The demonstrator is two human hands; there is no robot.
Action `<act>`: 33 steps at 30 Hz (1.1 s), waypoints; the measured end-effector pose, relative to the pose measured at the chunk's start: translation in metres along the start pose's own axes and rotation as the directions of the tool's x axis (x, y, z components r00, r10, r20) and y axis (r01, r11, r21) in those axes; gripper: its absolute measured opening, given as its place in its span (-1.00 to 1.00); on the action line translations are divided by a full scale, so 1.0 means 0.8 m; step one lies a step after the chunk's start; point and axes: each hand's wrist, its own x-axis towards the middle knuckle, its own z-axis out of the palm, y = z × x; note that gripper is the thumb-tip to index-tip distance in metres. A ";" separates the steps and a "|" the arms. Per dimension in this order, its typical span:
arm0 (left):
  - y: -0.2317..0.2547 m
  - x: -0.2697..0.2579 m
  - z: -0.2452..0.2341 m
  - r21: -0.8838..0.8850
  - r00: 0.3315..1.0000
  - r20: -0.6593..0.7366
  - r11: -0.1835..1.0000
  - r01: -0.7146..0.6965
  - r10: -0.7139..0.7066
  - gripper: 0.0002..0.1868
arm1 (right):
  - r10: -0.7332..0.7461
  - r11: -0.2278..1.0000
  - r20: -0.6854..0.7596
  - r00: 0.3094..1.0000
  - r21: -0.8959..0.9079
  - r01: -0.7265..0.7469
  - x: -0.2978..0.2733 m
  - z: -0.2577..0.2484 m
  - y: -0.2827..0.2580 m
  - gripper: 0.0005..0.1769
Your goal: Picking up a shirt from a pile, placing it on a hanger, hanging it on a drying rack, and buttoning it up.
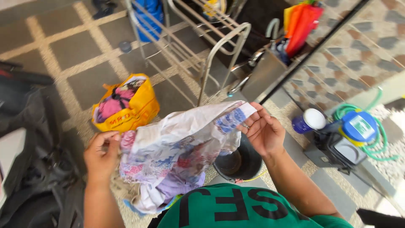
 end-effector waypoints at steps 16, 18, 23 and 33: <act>0.343 0.030 0.349 -0.674 0.273 0.734 0.719 0.170 0.622 -0.91 | -0.755 -0.355 0.127 0.643 -0.904 -0.238 -0.143 -0.046 -0.046 -0.22; 0.383 0.019 0.353 -0.637 0.004 0.731 0.680 0.363 0.682 -0.93 | -0.505 -0.175 -0.262 0.822 -0.902 -0.395 -0.161 -0.117 -0.023 -0.49; 0.412 0.043 0.416 -0.428 -0.282 0.874 0.901 -0.064 0.395 -0.64 | -0.404 -0.114 -0.677 0.616 -0.630 -0.768 -0.292 -0.237 -0.127 -0.55; 0.456 -0.075 0.569 -0.410 -0.375 0.887 0.836 -0.366 0.270 -0.45 | -0.898 -0.323 -0.112 0.426 -0.492 -0.809 -0.458 -0.131 -0.205 -0.37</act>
